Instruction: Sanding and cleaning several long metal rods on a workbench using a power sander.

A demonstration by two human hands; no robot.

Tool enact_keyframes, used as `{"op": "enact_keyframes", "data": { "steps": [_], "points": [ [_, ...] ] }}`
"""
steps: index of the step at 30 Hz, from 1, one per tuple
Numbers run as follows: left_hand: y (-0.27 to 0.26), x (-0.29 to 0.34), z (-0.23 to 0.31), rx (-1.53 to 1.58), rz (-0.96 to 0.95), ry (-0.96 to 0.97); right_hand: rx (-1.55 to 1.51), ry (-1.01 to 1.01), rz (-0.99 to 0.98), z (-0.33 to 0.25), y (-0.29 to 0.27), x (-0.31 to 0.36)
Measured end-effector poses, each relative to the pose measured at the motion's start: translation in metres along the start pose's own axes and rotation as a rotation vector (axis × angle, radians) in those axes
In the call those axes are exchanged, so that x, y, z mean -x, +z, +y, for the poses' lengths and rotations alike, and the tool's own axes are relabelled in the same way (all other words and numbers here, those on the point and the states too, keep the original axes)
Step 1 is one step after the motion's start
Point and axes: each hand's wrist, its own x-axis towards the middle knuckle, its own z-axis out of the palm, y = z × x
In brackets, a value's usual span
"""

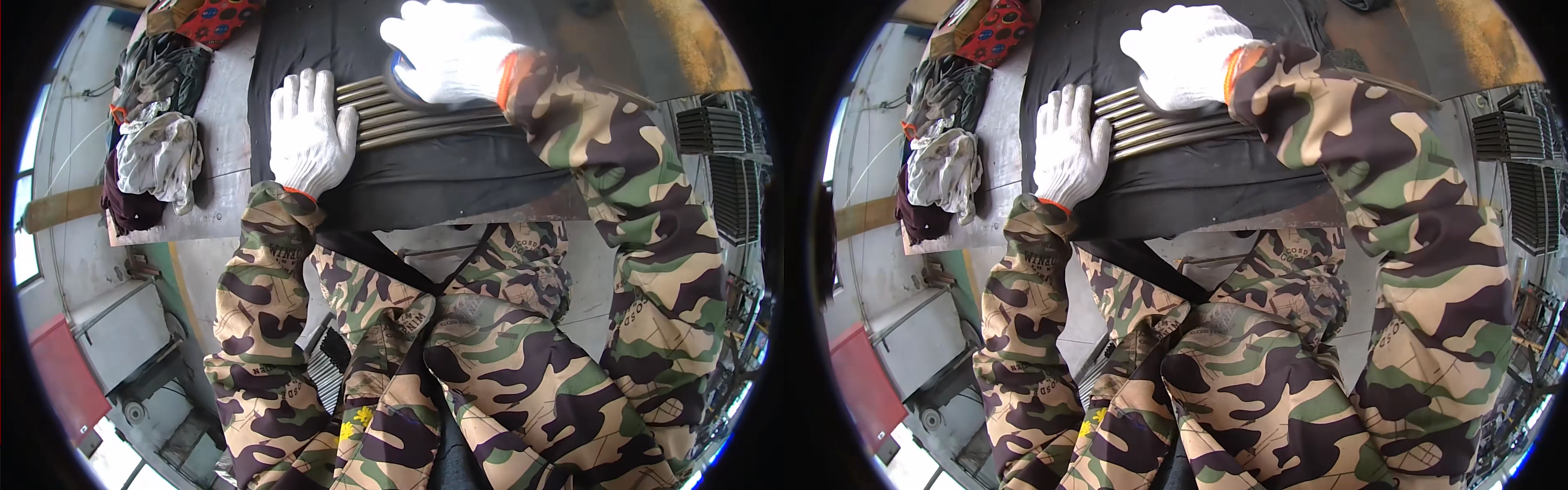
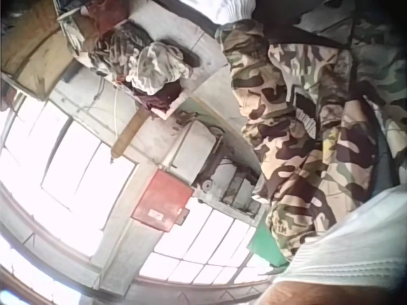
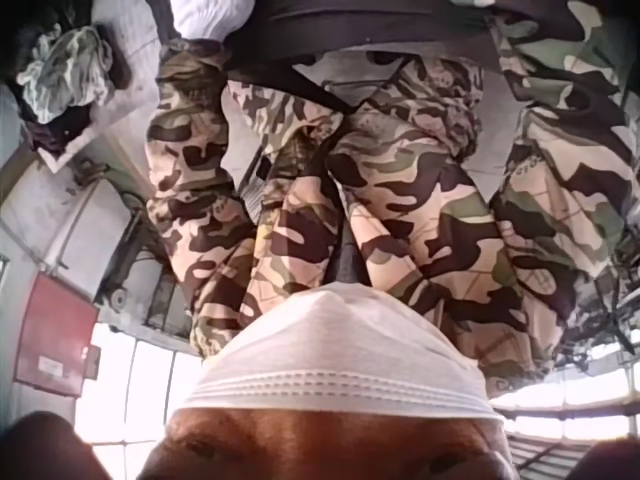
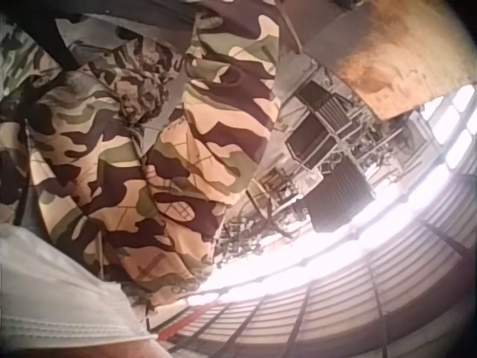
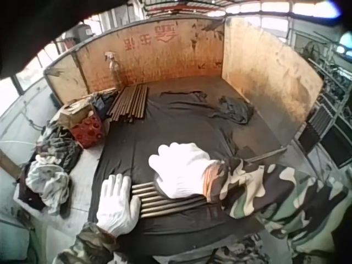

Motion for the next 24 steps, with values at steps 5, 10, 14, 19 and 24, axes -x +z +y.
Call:
{"op": "enact_keyframes", "data": {
  "steps": [5, 10, 14, 19, 24],
  "points": [
    [-0.024, -0.004, -0.004, 0.047, -0.086, -0.058, -0.068, -0.069, 0.052, -0.009, -0.011, -0.003],
    [-0.011, 0.005, -0.009, -0.066, 0.028, -0.016, -0.011, -0.064, 0.079, -0.021, -0.005, 0.0],
    [-0.013, 0.002, -0.007, -0.024, 0.028, -0.018, 0.01, -0.045, 0.015, -0.023, 0.001, -0.007],
    [0.001, -0.009, 0.007, 0.057, 0.039, -0.001, 0.029, 0.011, 0.001, -0.011, 0.005, 0.004],
    [-0.005, -0.002, -0.006, -0.023, 0.083, -0.018, 0.04, -0.102, 0.205, -0.009, 0.0, -0.02]
  ]
}}
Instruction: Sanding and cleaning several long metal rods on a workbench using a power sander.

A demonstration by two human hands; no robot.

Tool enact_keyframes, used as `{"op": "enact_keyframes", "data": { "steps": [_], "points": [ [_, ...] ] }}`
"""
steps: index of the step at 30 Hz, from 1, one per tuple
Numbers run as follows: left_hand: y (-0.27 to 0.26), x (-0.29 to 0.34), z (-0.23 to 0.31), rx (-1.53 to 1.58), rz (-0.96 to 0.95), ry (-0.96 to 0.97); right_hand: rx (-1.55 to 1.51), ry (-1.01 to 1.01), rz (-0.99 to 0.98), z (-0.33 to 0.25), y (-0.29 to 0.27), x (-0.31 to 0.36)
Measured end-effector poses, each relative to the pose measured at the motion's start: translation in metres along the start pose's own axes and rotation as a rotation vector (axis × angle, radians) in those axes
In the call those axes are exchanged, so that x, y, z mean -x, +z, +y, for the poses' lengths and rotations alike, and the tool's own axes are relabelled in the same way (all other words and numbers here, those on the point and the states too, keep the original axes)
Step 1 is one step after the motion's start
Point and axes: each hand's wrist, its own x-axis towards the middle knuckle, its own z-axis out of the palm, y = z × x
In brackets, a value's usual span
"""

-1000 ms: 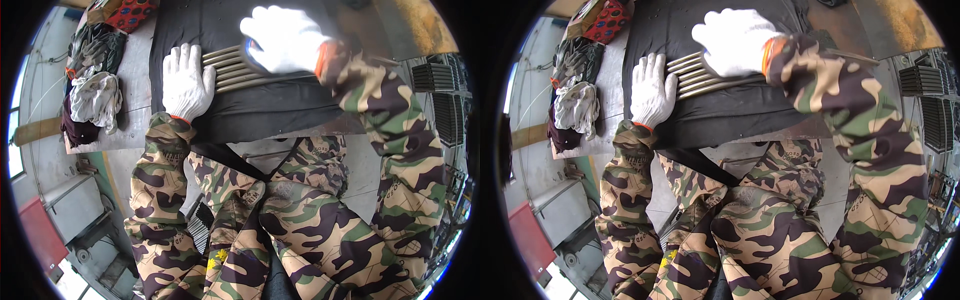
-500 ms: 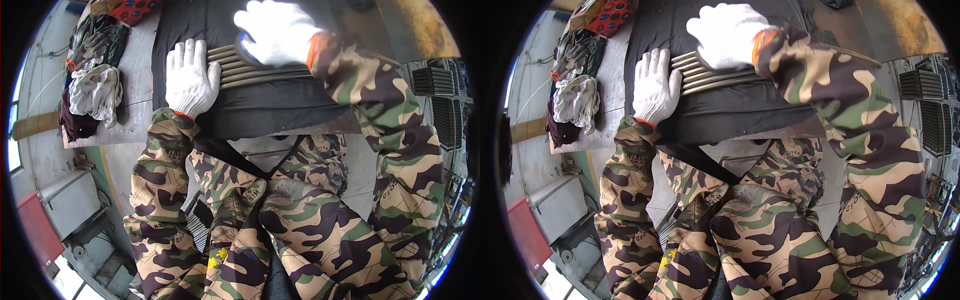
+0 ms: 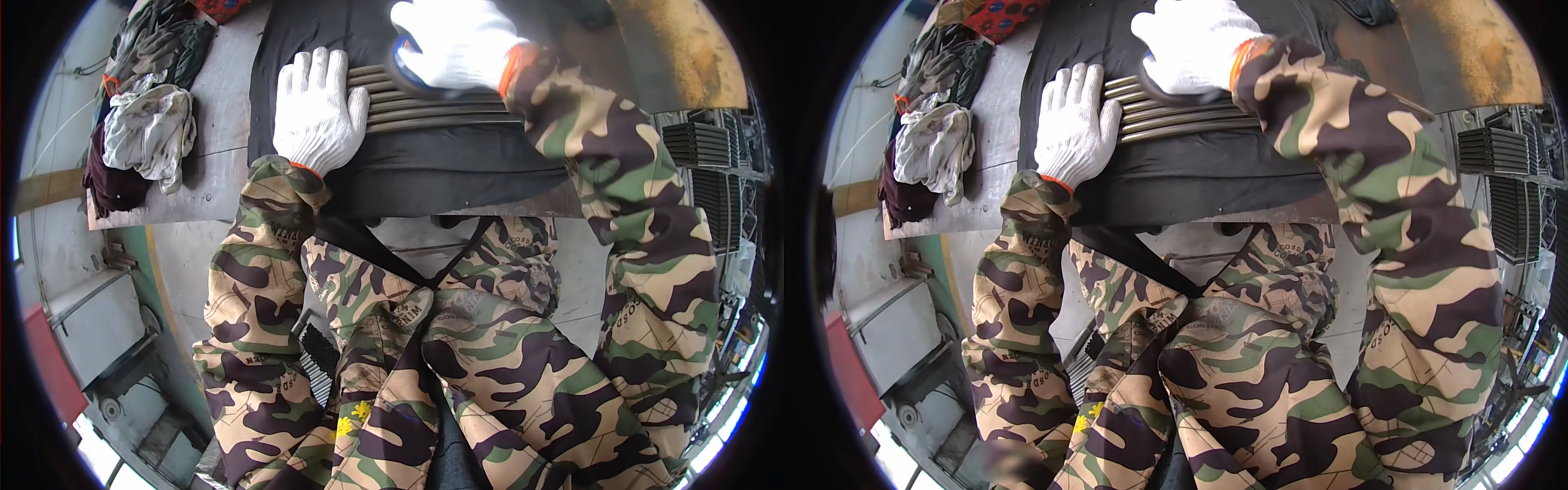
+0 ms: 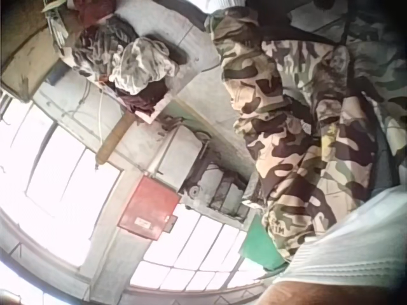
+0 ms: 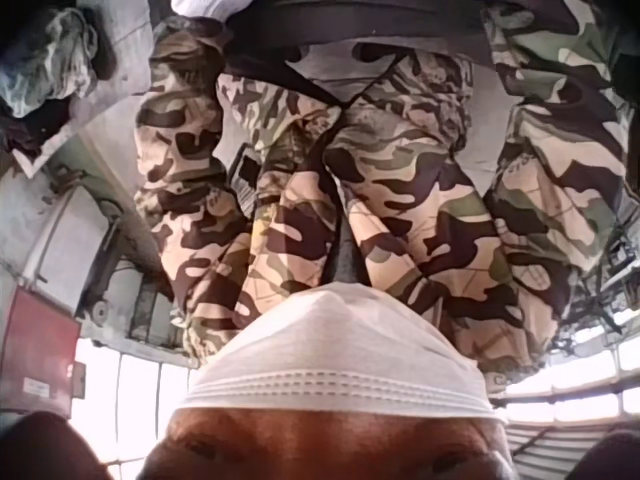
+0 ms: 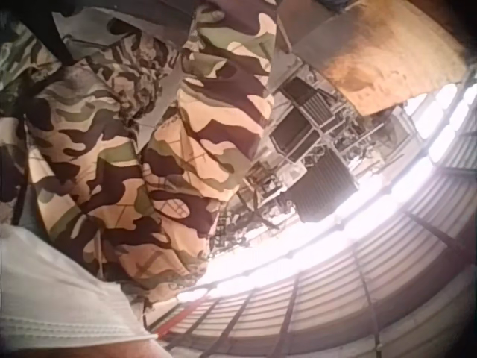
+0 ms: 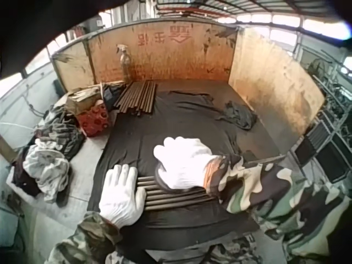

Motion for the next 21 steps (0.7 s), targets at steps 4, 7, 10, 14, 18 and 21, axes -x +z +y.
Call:
{"op": "enact_keyframes", "data": {
  "steps": [4, 7, 10, 14, 18, 21],
  "points": [
    [0.002, 0.0, 0.001, 0.029, 0.004, -0.013, -0.056, 0.023, -0.165, -0.017, -0.012, 0.012],
    [0.005, -0.004, 0.002, 0.154, -0.038, -0.103, -0.037, 0.021, -0.068, -0.01, -0.006, 0.009],
    [0.002, 0.0, 0.006, 0.033, -0.014, -0.084, 0.003, 0.027, -0.085, -0.01, -0.003, 0.007],
    [-0.003, 0.002, 0.012, 0.033, 0.022, -0.055, -0.033, -0.019, -0.117, -0.016, -0.016, 0.015],
    [0.002, 0.001, 0.007, 0.035, 0.018, -0.054, -0.004, -0.031, -0.032, -0.004, -0.005, 0.012],
    [0.003, 0.001, 0.007, -0.008, 0.118, -0.017, -0.046, -0.029, -0.144, -0.019, -0.022, 0.024]
  ]
}}
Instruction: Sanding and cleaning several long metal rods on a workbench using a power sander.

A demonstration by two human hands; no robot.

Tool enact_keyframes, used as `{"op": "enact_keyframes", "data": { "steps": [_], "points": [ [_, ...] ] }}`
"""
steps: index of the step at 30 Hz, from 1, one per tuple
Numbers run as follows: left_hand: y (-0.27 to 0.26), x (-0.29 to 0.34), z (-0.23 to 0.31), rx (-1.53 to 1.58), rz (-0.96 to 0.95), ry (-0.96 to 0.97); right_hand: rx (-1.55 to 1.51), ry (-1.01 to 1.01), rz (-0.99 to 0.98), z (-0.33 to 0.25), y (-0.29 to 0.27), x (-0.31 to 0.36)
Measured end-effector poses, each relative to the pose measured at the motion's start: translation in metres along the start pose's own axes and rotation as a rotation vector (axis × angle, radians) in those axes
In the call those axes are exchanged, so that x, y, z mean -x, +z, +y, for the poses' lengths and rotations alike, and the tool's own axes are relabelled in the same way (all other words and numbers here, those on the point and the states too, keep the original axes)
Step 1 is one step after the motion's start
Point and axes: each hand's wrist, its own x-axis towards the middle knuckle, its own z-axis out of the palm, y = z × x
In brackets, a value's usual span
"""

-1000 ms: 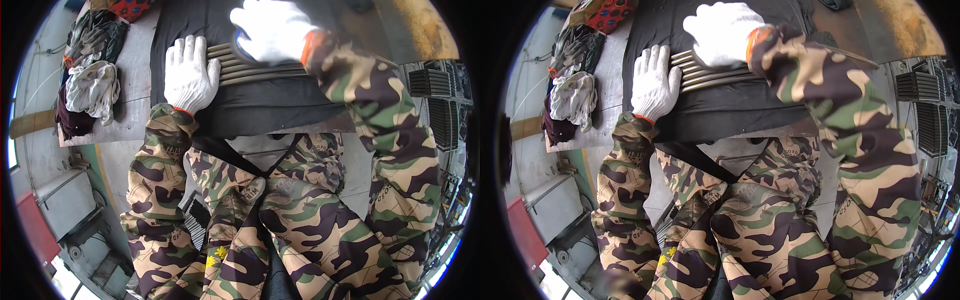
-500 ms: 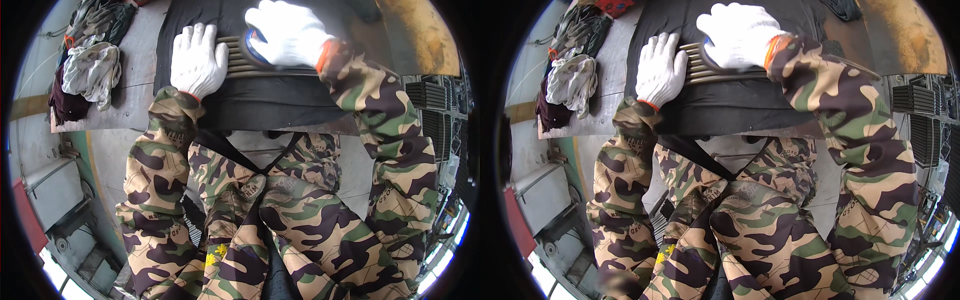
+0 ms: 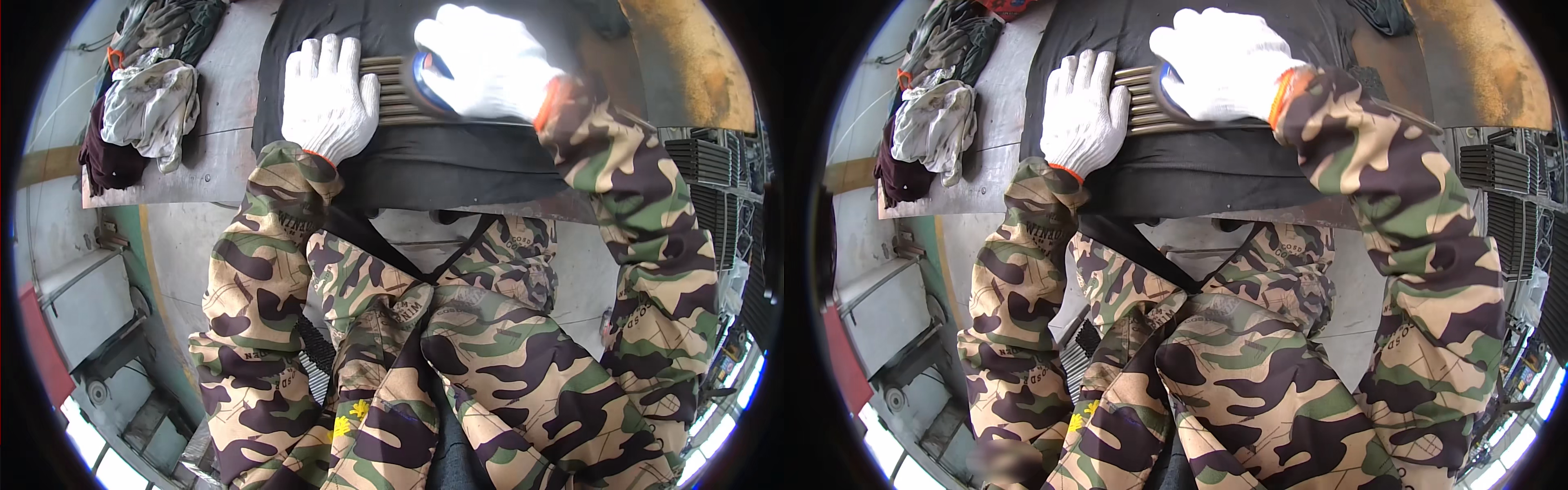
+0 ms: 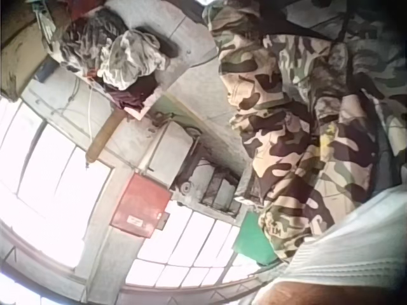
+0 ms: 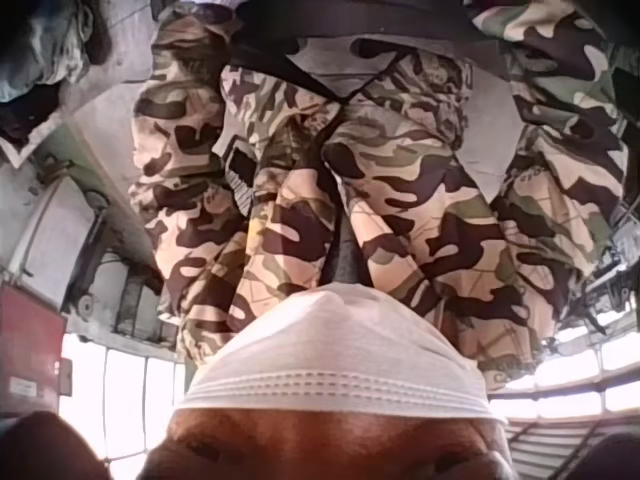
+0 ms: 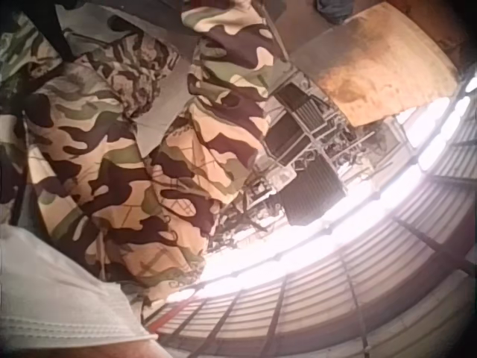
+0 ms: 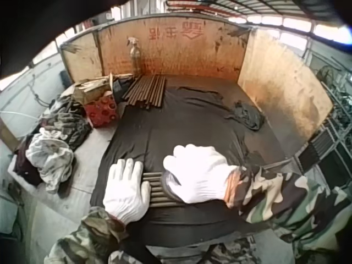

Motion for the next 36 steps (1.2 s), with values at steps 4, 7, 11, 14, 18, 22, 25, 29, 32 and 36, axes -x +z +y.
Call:
{"op": "enact_keyframes", "data": {
  "steps": [4, 7, 11, 14, 18, 22, 25, 29, 32, 36],
  "points": [
    [0.0, -0.006, -0.002, 0.038, -0.057, -0.01, 0.084, 0.032, 0.096, 0.02, 0.013, -0.009],
    [0.003, -0.001, -0.006, 0.0, -0.042, -0.015, 0.053, 0.055, 0.016, 0.01, 0.006, -0.006],
    [-0.004, -0.009, 0.0, 0.034, -0.138, -0.048, 0.028, 0.026, 0.041, 0.009, 0.005, 0.002],
    [0.002, -0.009, -0.006, 0.025, -0.135, -0.032, 0.086, 0.049, 0.129, 0.018, 0.015, -0.009],
    [0.009, -0.012, -0.009, 0.003, -0.082, -0.011, 0.016, 0.025, 0.035, 0.007, 0.005, -0.001],
    [0.014, -0.012, -0.016, -0.01, -0.058, 0.004, 0.073, 0.062, 0.103, 0.016, 0.013, -0.014],
    [0.012, -0.01, -0.022, -0.032, -0.036, 0.016, 0.036, 0.06, 0.034, 0.009, 0.011, -0.018],
    [0.029, -0.022, -0.012, -0.003, -0.06, 0.071, 0.076, 0.066, 0.084, 0.025, 0.014, -0.008],
    [0.015, -0.015, -0.025, -0.019, 0.007, 0.03, 0.094, 0.038, 0.121, 0.018, 0.014, -0.019],
    [0.02, -0.02, -0.017, -0.007, 0.033, 0.064, 0.021, 0.026, 0.019, 0.011, -0.002, 0.006]
  ]
}}
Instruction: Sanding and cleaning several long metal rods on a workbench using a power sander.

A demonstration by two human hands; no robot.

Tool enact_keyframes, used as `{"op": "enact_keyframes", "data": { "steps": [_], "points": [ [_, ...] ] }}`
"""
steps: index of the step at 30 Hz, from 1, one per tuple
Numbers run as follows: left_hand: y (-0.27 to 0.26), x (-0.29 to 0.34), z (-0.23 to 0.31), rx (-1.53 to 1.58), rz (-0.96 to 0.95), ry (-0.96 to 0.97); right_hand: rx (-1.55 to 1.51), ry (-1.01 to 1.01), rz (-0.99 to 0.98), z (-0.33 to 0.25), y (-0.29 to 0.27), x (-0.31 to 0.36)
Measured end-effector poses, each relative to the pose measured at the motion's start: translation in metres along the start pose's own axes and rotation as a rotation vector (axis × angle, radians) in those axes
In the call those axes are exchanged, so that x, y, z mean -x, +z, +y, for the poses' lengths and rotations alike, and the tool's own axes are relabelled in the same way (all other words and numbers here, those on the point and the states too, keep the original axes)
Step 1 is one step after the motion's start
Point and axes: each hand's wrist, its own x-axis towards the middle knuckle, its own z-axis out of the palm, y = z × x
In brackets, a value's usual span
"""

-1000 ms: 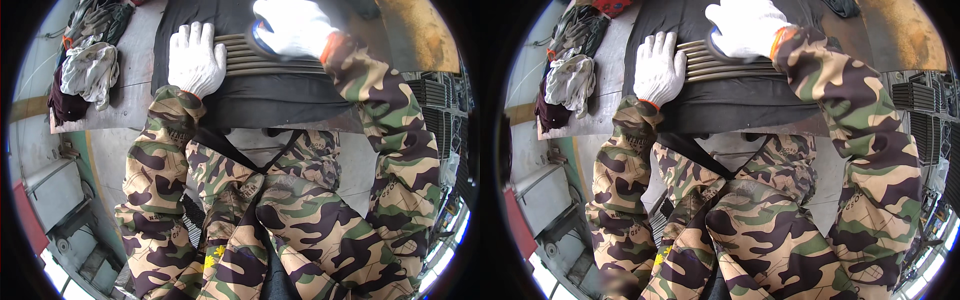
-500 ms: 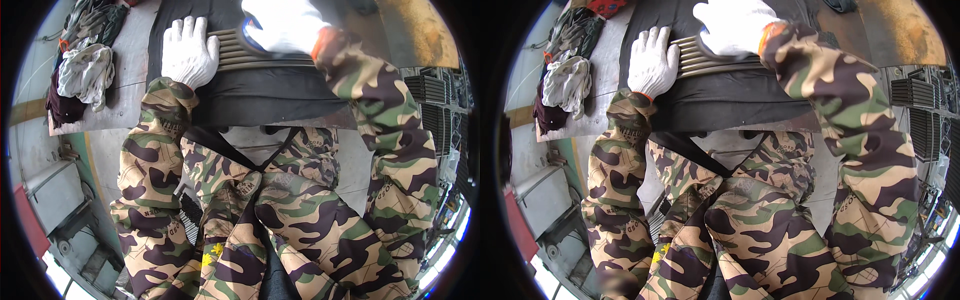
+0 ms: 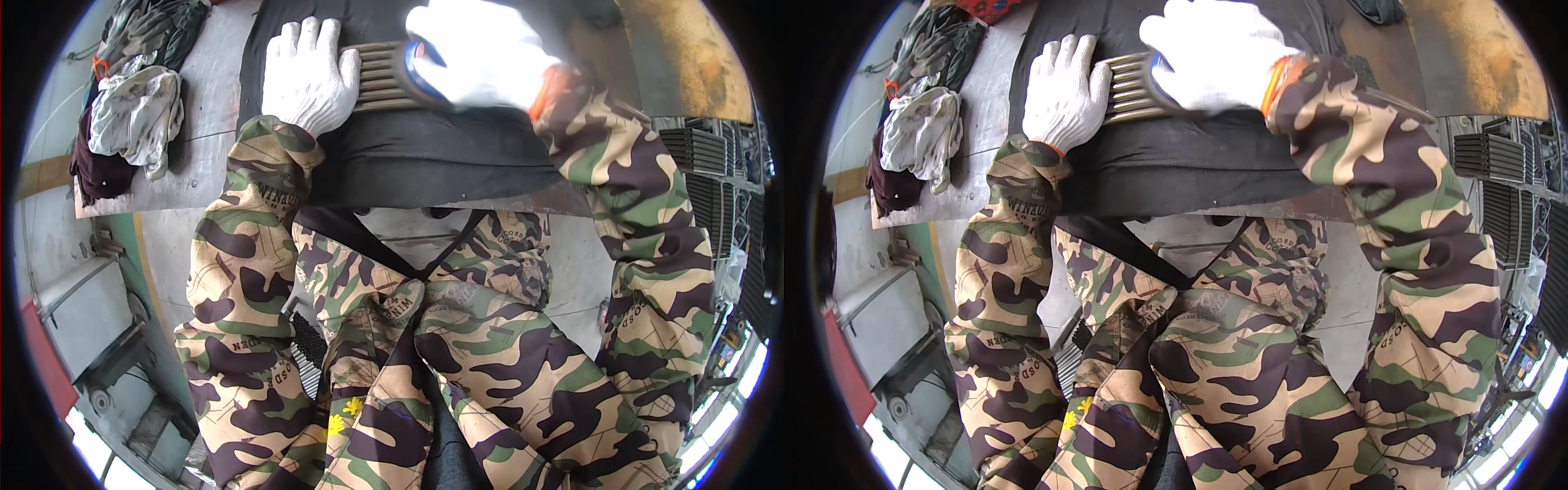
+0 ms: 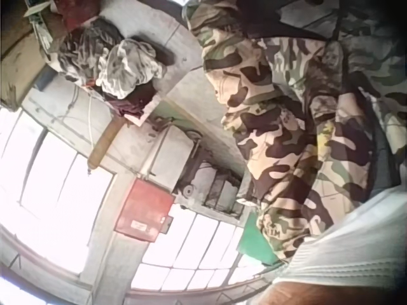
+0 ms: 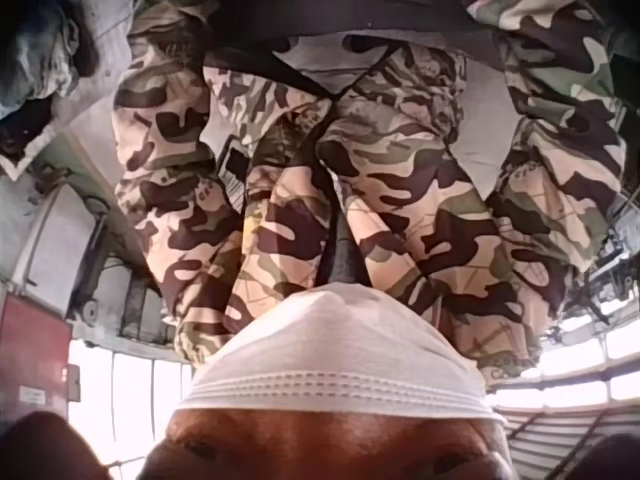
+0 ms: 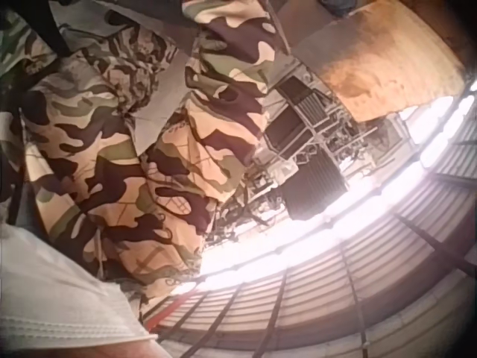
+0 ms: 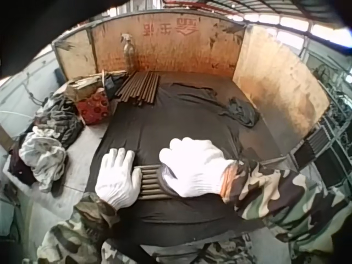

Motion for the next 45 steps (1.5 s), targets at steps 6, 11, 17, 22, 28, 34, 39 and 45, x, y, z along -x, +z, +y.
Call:
{"op": "enact_keyframes", "data": {
  "steps": [6, 11, 17, 22, 28, 34, 39, 45],
  "points": [
    [-0.003, 0.002, -0.003, -0.044, -0.086, 0.028, 0.064, 0.06, -0.018, 0.031, -0.002, 0.015],
    [-0.005, -0.006, -0.002, -0.038, -0.037, 0.12, 0.085, 0.121, -0.044, 0.047, -0.013, 0.042],
    [-0.014, 0.001, -0.009, -0.121, -0.187, 0.117, 0.021, 0.043, -0.048, 0.054, -0.018, 0.058],
    [-0.003, 0.0, -0.009, 0.018, -0.29, -0.126, 0.082, 0.037, 0.039, 0.067, -0.015, 0.058],
    [-0.003, 0.004, -0.011, 0.0, -0.156, -0.038, 0.051, -0.003, 0.019, 0.074, -0.015, 0.059],
    [-0.005, 0.004, -0.009, -0.027, -0.148, -0.015, 0.029, -0.054, 0.008, 0.061, -0.01, 0.079],
    [-0.01, 0.006, -0.003, 0.003, -0.157, -0.048, 0.091, -0.007, -0.021, 0.063, -0.007, 0.072],
    [-0.013, 0.006, -0.003, -0.021, -0.166, -0.051, 0.103, 0.053, -0.069, 0.075, -0.004, 0.063]
  ]
}}
